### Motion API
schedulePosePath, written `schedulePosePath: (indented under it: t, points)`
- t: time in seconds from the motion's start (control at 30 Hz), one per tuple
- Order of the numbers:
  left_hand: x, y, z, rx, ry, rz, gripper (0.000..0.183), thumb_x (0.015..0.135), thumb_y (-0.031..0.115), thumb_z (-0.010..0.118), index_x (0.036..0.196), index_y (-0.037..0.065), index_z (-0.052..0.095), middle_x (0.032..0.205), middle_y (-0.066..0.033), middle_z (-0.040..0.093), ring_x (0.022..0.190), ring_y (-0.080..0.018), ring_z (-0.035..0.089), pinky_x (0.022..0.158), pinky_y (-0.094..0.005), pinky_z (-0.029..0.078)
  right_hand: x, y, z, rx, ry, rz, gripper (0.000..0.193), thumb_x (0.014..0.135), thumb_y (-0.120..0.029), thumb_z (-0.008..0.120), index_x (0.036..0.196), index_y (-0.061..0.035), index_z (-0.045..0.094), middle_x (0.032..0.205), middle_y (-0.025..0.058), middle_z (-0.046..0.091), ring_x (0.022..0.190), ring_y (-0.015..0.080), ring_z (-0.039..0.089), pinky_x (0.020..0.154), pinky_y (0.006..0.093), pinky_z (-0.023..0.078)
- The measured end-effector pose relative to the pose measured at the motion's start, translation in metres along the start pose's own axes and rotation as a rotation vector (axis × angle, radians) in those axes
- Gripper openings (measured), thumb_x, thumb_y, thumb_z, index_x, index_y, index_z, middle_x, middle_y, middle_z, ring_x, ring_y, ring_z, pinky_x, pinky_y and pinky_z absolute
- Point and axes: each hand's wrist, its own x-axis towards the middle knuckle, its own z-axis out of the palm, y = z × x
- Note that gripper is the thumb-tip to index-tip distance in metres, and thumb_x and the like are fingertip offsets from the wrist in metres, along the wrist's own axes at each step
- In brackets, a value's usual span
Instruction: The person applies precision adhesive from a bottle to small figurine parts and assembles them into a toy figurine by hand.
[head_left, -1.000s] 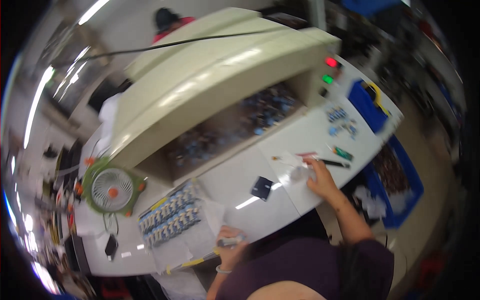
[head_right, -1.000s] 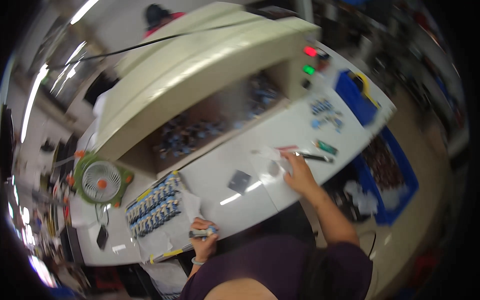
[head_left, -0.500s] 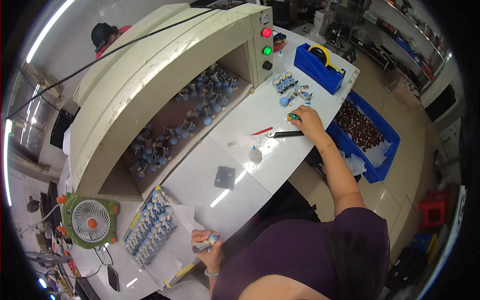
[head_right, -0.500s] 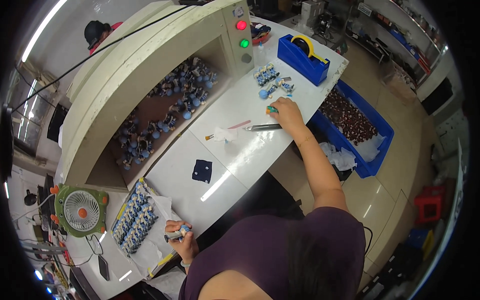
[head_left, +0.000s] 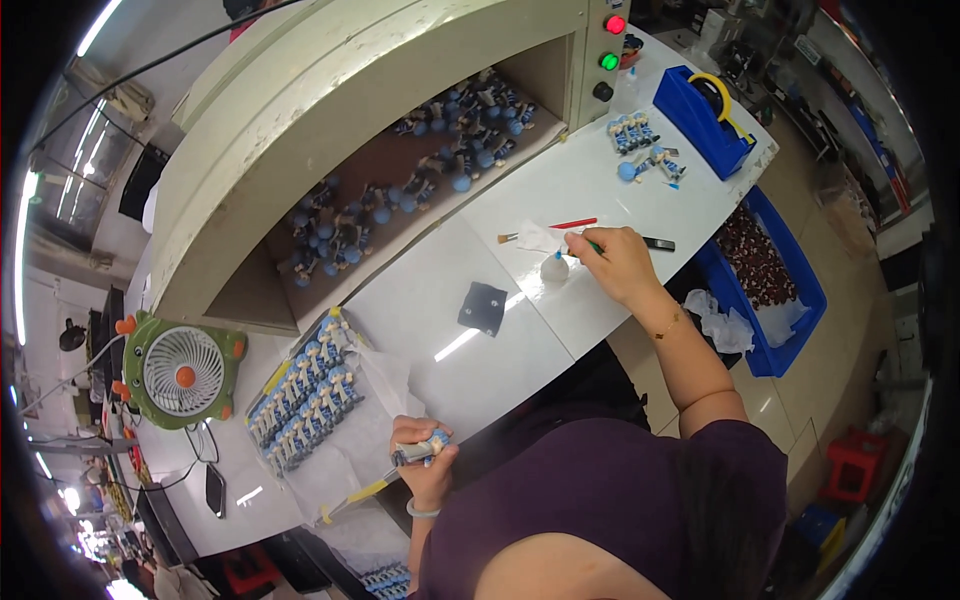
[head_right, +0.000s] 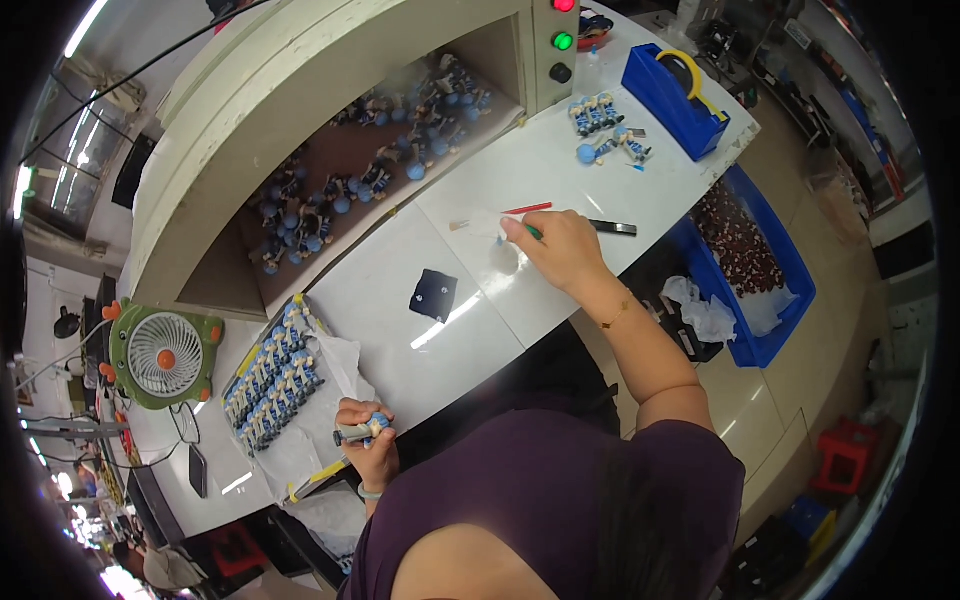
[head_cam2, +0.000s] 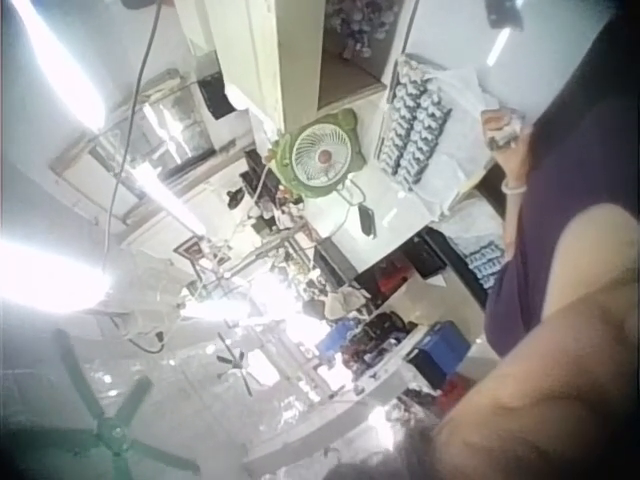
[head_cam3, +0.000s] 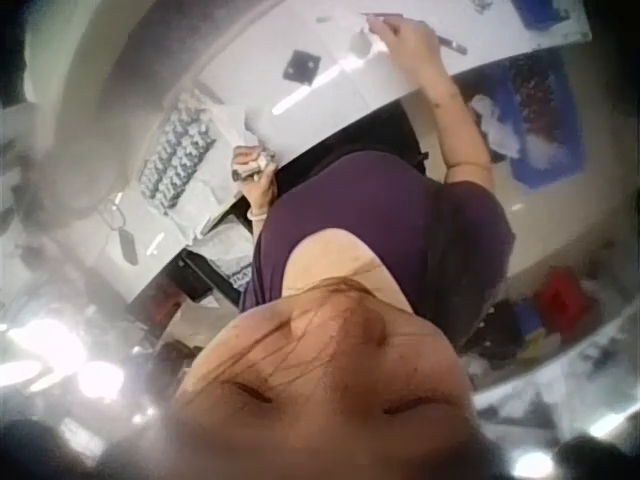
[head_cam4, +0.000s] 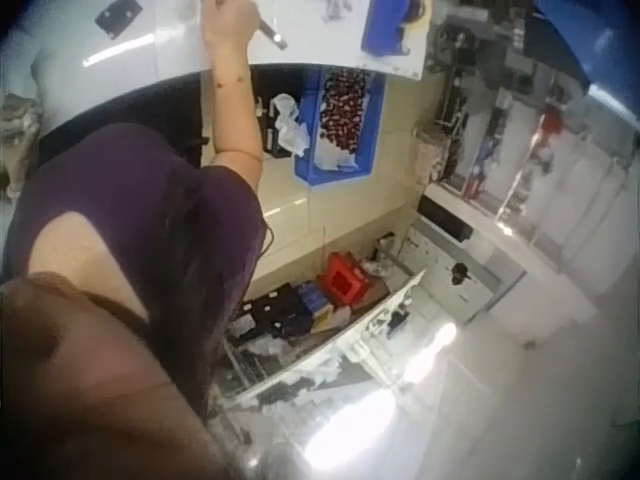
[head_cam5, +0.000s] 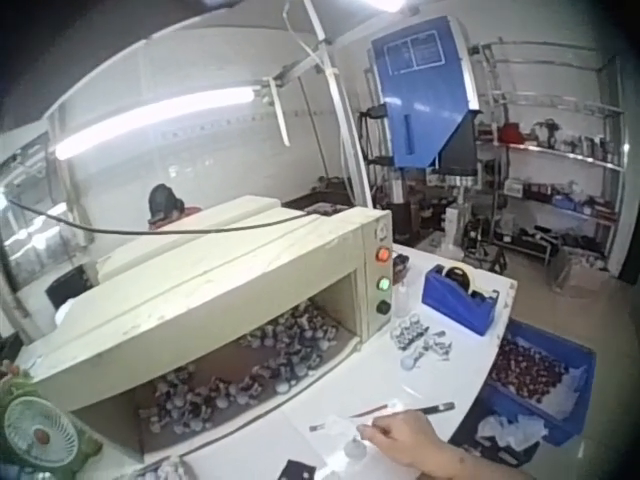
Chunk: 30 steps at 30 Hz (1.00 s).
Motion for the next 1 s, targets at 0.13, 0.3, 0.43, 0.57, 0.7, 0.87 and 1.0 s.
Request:
schedulePosePath:
  t: [0.13,0.3,0.43,0.57,0.7,0.87,1.0]
  points:
    - [-0.001,-0.001,-0.001,-0.006,-0.012,-0.021,0.036,0.060,-0.003,0.070,0.085,0.006,0.045,0.087,-0.0080,0.045,0.074,-0.0191,0.054,0.066,-0.0285,0.045,0.000,-0.006,0.000,0.052,0.102,-0.034,0.033,0.083,-0.024,0.046,0.065,-0.0018,0.062,0.050,0.0146,0.050,0.045,0.0270,0.049,0.046,0.0335,0.037]
    - [-0.004,0.002,-0.001,-0.023,-0.015,-0.027,0.035,0.060,-0.003,0.070,0.084,0.006,0.046,0.087,-0.0078,0.045,0.075,-0.0191,0.054,0.067,-0.0288,0.045,0.000,-0.005,0.002,-0.075,0.098,-0.059,0.032,0.083,-0.024,0.044,0.062,-0.0047,0.059,0.054,0.0143,0.053,0.050,0.0312,0.052,0.048,0.0386,0.038]
    - [-0.005,0.002,-0.002,0.005,-0.034,-0.030,0.034,0.061,-0.002,0.070,0.084,0.006,0.046,0.087,-0.0076,0.045,0.074,-0.0190,0.055,0.067,-0.0290,0.045,-0.001,-0.007,0.000,-0.096,0.096,-0.086,0.032,0.083,-0.023,0.044,0.062,-0.0046,0.059,0.053,0.0147,0.053,0.050,0.0310,0.052,0.047,0.0387,0.038]
    - [-0.001,-0.002,0.000,0.012,-0.049,-0.030,0.034,0.061,-0.002,0.070,0.084,0.006,0.046,0.087,-0.0076,0.045,0.073,-0.0189,0.055,0.067,-0.0291,0.045,0.001,-0.006,-0.002,-0.112,0.093,-0.090,0.031,0.083,-0.023,0.044,0.063,-0.0050,0.059,0.054,0.0145,0.053,0.050,0.0309,0.052,0.047,0.0387,0.039]
    - [0.006,-0.002,0.003,0.013,-0.032,-0.048,0.034,0.061,0.001,0.072,0.083,0.006,0.046,0.084,-0.0069,0.046,0.073,-0.0181,0.055,0.065,-0.0287,0.044,0.008,-0.005,0.000,-0.098,0.116,-0.108,0.030,0.083,-0.020,0.044,0.064,-0.0028,0.059,0.056,0.0153,0.054,0.050,0.0310,0.052,0.047,0.0384,0.039]
    - [-0.003,0.010,-0.009,0.293,0.001,0.019,0.035,0.062,0.013,0.077,0.081,0.007,0.049,0.080,-0.0065,0.051,0.071,-0.0180,0.053,0.064,-0.0288,0.043,0.016,0.014,0.027,-0.081,0.055,-0.311,0.024,0.079,-0.017,0.044,0.081,-0.0038,0.064,0.076,0.0150,0.062,0.068,0.0289,0.059,0.060,0.0360,0.045]
    - [0.007,0.005,0.001,0.192,-0.123,0.047,0.030,0.065,0.017,0.075,0.083,0.006,0.052,0.084,-0.0039,0.048,0.078,-0.0151,0.047,0.070,-0.0281,0.039,0.026,0.121,0.029,-0.374,-0.019,0.053,0.022,0.081,-0.011,0.043,0.081,-0.0014,0.063,0.065,0.0131,0.058,0.057,0.0211,0.052,0.051,0.0356,0.037]
